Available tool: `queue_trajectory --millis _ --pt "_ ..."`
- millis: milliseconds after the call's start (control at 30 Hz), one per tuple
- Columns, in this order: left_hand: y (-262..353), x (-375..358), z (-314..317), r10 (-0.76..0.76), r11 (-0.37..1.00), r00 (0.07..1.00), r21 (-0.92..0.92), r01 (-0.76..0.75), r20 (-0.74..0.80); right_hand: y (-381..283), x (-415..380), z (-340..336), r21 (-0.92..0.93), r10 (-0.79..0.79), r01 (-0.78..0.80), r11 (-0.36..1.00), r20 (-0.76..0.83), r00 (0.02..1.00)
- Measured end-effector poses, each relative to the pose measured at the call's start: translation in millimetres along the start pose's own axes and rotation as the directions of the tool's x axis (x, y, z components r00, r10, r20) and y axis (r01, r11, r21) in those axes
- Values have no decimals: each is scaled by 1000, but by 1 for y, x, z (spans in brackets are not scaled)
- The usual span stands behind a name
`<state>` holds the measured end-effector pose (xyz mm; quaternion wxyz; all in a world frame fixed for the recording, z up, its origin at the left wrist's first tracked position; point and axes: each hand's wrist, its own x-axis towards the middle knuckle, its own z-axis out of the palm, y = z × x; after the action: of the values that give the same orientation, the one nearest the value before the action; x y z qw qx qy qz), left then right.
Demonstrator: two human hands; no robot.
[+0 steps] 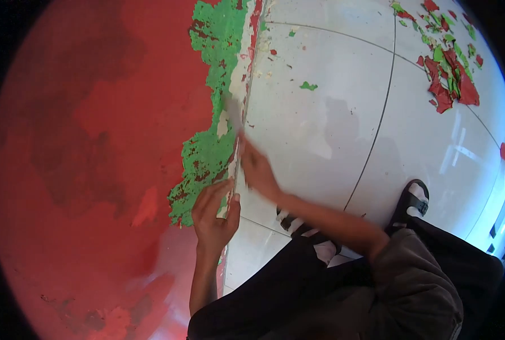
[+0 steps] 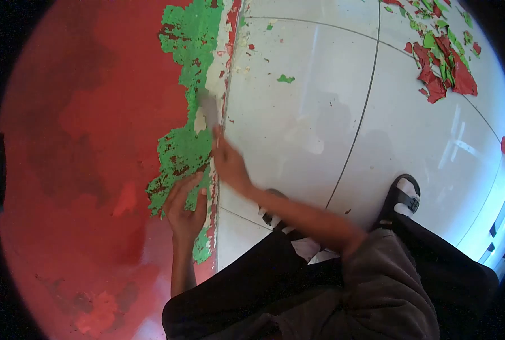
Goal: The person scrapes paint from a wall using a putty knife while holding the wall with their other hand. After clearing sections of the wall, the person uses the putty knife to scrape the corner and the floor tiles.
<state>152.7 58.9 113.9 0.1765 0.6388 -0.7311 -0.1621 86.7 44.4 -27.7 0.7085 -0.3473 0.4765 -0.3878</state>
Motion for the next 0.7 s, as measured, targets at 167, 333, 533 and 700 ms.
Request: queue_trajectory --millis 167,333,533,700 --pt "-4 3 5 20 1000 1000 -20 -20 6 -26 20 -19 81 137 -140 987 40 990" --pt "-10 -1 6 53 998 998 -43 -52 14 28 -15 16 -141 -339 324 935 -96 936" --pt "-3 -8 5 73 995 997 -69 -70 38 1 -3 2 128 76 -77 989 16 997" --pt "-1 -4 9 63 996 997 -68 -59 52 -20 20 -15 297 325 -330 896 69 943"
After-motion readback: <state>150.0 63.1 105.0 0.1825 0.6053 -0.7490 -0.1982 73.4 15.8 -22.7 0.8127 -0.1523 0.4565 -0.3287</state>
